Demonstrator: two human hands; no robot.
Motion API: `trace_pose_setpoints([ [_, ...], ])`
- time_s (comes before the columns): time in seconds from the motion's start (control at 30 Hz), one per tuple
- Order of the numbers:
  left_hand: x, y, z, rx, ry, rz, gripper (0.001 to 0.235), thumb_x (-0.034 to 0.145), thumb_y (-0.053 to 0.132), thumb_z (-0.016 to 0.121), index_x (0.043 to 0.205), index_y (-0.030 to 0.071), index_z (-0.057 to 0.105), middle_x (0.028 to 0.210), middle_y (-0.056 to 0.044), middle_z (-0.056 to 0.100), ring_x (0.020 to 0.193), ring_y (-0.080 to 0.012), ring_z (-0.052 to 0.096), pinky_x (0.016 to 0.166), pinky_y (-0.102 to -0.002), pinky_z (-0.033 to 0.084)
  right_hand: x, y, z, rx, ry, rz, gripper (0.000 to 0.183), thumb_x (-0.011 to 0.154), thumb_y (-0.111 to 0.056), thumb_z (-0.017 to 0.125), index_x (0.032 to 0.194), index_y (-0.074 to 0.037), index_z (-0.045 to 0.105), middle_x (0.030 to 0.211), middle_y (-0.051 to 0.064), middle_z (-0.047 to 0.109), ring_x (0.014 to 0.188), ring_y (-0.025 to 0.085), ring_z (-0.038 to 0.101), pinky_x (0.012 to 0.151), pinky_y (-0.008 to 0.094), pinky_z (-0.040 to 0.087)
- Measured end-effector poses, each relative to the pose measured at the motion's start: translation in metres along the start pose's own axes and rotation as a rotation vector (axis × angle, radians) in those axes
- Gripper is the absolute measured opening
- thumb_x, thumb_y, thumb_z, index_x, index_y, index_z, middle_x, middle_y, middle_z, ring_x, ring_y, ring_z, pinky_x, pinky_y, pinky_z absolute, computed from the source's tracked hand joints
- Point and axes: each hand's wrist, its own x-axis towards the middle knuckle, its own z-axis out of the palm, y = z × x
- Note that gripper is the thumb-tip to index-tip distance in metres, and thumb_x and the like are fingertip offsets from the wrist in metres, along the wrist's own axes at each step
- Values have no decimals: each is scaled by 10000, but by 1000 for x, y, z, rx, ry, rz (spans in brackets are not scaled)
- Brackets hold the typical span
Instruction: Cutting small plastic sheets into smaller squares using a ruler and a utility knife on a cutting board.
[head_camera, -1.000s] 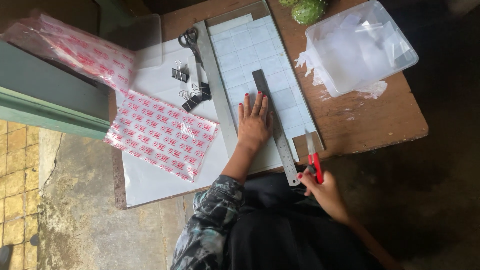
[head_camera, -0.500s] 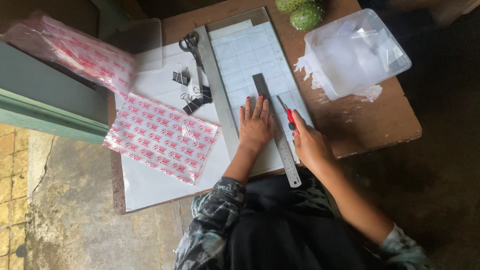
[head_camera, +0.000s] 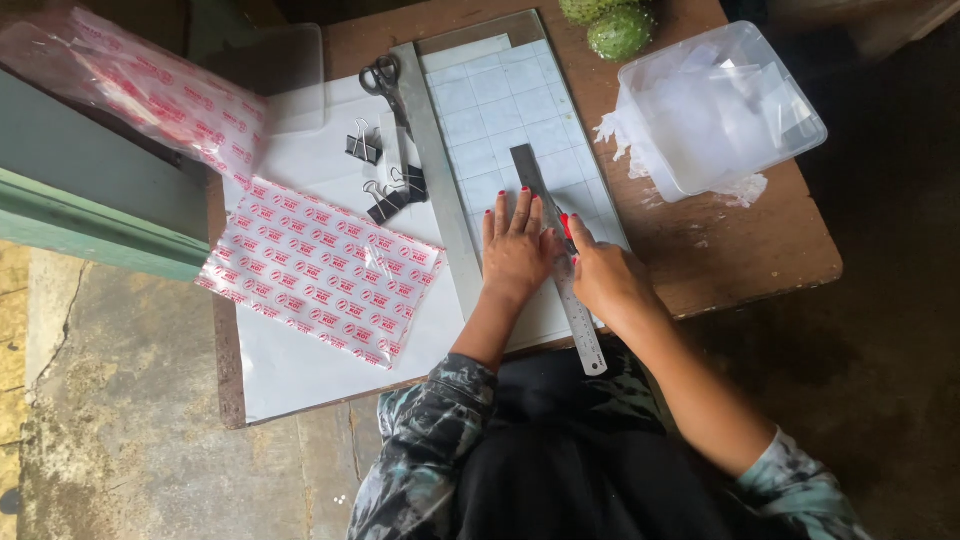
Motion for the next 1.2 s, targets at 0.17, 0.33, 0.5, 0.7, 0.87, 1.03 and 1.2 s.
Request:
trace_pose_setpoints([
  [0.17, -2, 1, -3, -25, 12, -12, 639, 1049, 472, 405, 1612, 174, 356, 1708, -37, 269, 1582, -376, 161, 1268, -538, 163, -39, -18, -25, 32, -39, -11, 619, 1010, -145, 445, 1619, -179, 344, 1049, 269, 745, 922, 435, 758, 695, 556, 621],
  [0.33, -2, 3, -8, -19, 6, -14, 643, 1041, 475, 419, 1608, 178, 357, 1705, -39, 277, 1579, -378, 170, 1267, -540, 164, -65, -17, -26, 88, -51, 15, 624, 1008, -82, 455, 1619, -126, 335, 1066, 334, 728, 914, 462, 759, 682, 572, 619],
  [0.5, -2, 3, -9, -29, 2, -10, 632, 1050, 464, 419, 1611, 180, 359, 1705, -46, 279, 1580, -383, 166, 1261, -545, 161, -76, 1, -1, 253, -25, 18, 653, 984, -11, 484, 1612, -82, 318, 1095, 431, 671, 936, 533, 725, 761, 598, 631],
  [0.7, -6, 6, -20, 14, -23, -3, 621, 1066, 455, 386, 1617, 171, 348, 1708, -45, 267, 1584, -372, 145, 1262, -538, 153, -74, 23, -15, 90, 32, 81, 628, 977, -287, 543, 1580, -257, 374, 1132, 265, 737, 1002, 461, 737, 813, 602, 609],
  [0.87, -5, 6, -19, 4, -48, 1, 625, 1068, 449, 355, 1622, 161, 331, 1713, -58, 252, 1586, -387, 130, 1265, -545, 139, 34, 66, 17, 155, 282, -101, 345, 947, -234, 637, 1263, -126, 548, 1128, 226, 680, 1037, 470, 681, 803, 582, 579],
  [1.03, -3, 4, -15, -2, -46, -2, 643, 1061, 480, 338, 1620, 163, 318, 1711, -55, 257, 1585, -392, 135, 1274, -541, 137, 129, 64, 27, 42, 323, -324, 259, 897, -167, 695, 1123, -91, 594, 1257, 128, 619, 1153, 389, 634, 920, 532, 550],
  [1.2, -5, 4, -15, -34, -26, 4, 633, 1055, 462, 370, 1616, 171, 333, 1701, -59, 286, 1579, -397, 160, 1266, -550, 155, 175, 74, 35, -60, 174, -257, 376, 817, -168, 765, 1171, -95, 660, 1236, 109, 614, 1155, 355, 648, 944, 511, 568],
])
